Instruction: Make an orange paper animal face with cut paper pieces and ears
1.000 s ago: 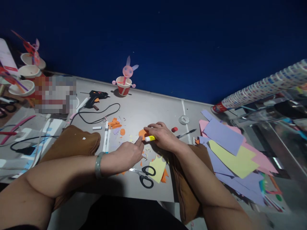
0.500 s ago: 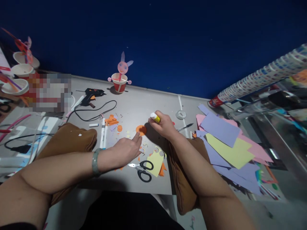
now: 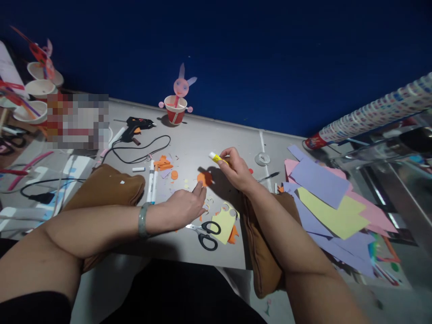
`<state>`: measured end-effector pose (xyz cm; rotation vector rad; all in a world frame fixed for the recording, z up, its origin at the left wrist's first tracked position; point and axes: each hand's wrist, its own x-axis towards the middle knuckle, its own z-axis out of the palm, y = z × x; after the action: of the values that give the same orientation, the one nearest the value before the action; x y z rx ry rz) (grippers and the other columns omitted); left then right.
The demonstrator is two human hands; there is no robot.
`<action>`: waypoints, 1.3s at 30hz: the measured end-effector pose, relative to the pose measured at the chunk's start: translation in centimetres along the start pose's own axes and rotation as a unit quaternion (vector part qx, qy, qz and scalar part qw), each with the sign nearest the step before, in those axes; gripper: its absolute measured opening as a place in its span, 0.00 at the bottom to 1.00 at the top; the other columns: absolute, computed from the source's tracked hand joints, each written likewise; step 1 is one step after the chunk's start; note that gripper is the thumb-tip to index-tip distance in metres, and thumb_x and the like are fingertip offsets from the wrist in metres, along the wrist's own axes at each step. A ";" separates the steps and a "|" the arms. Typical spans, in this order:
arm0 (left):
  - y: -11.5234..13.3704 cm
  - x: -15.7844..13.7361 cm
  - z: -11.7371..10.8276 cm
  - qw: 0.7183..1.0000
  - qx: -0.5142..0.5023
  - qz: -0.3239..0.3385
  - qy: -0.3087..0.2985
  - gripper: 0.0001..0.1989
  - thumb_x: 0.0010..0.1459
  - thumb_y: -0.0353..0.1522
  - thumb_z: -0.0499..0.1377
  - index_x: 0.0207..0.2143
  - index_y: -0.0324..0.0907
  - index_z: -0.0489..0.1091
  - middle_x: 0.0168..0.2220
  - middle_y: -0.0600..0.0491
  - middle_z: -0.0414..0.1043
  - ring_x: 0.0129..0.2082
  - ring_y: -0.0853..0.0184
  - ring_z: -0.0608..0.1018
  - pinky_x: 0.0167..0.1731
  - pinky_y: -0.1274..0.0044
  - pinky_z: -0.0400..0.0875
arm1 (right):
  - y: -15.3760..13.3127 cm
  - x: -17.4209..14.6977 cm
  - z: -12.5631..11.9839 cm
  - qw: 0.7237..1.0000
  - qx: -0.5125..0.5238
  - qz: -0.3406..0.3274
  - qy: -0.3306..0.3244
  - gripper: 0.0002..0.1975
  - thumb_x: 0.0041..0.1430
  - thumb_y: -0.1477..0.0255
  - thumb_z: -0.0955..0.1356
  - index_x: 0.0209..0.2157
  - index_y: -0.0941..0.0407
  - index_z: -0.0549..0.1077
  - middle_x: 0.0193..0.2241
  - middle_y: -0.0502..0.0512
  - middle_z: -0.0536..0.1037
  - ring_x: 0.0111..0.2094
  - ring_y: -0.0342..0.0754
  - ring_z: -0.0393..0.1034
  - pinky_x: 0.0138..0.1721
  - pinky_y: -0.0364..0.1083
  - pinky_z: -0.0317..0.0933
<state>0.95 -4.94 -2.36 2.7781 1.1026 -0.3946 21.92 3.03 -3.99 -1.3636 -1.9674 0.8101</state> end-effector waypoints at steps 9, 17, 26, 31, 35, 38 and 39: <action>-0.1 0.2 0.8 1.000 0.005 0.004 0.009 0.33 0.71 0.44 0.48 0.66 0.24 0.58 0.67 0.18 0.55 0.33 0.53 0.84 0.25 0.69 0.73 | -0.5 0.6 0.6 0.994 0.097 -0.003 0.057 0.08 0.53 0.67 0.71 0.35 0.55 0.75 0.27 0.50 0.77 0.26 0.43 0.65 0.30 0.45 0.60; 0.1 0.4 1.0 1.000 0.000 -0.016 0.012 0.33 0.70 0.43 0.49 0.65 0.24 0.59 0.60 0.18 0.64 0.33 0.51 0.84 0.27 0.68 0.73 | 0.0 0.8 1.5 0.988 0.152 0.002 -0.005 0.11 0.58 0.65 0.70 0.40 0.55 0.72 0.27 0.48 0.75 0.24 0.43 0.69 0.29 0.45 0.62; 0.0 0.3 0.4 1.000 -0.010 -0.023 -0.009 0.33 0.71 0.44 0.48 0.66 0.26 0.57 0.60 0.22 0.65 0.36 0.53 0.83 0.30 0.69 0.73 | 0.8 1.0 2.0 0.965 0.242 0.049 -0.092 0.17 0.63 0.53 0.69 0.39 0.52 0.65 0.23 0.45 0.73 0.19 0.42 0.67 0.24 0.45 0.62; 0.0 0.2 0.6 1.000 -0.001 -0.023 -0.006 0.33 0.71 0.45 0.47 0.66 0.27 0.56 0.60 0.23 0.64 0.35 0.54 0.82 0.28 0.70 0.70 | 1.1 1.3 2.7 0.946 0.291 0.085 -0.119 0.20 0.61 0.52 0.71 0.38 0.53 0.65 0.26 0.46 0.75 0.20 0.41 0.68 0.24 0.44 0.64; 0.0 0.2 1.0 0.999 0.006 -0.034 0.007 0.34 0.71 0.46 0.47 0.66 0.28 0.56 0.62 0.23 0.61 0.34 0.56 0.82 0.27 0.71 0.69 | 1.4 1.6 2.8 0.952 0.277 0.083 -0.099 0.21 0.60 0.51 0.71 0.38 0.53 0.65 0.25 0.46 0.74 0.20 0.41 0.68 0.23 0.44 0.64; 0.0 0.2 1.0 0.999 0.005 -0.030 0.011 0.32 0.71 0.46 0.47 0.64 0.29 0.59 0.62 0.25 0.62 0.33 0.58 0.81 0.26 0.72 0.67 | 1.5 1.8 2.5 0.962 0.261 0.068 -0.046 0.22 0.58 0.50 0.71 0.39 0.52 0.65 0.25 0.46 0.73 0.20 0.41 0.67 0.22 0.44 0.64; 0.0 0.2 1.0 0.999 0.002 -0.030 0.013 0.32 0.71 0.46 0.47 0.64 0.29 0.59 0.61 0.26 0.63 0.33 0.58 0.81 0.26 0.72 0.67 | 1.5 1.9 2.3 0.965 0.254 0.065 -0.028 0.22 0.58 0.50 0.71 0.39 0.52 0.65 0.25 0.46 0.72 0.20 0.42 0.67 0.22 0.44 0.63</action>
<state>0.86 -5.03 -3.34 2.7665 1.1940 -0.3697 20.47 4.88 -6.31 -1.1708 -1.5642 1.3201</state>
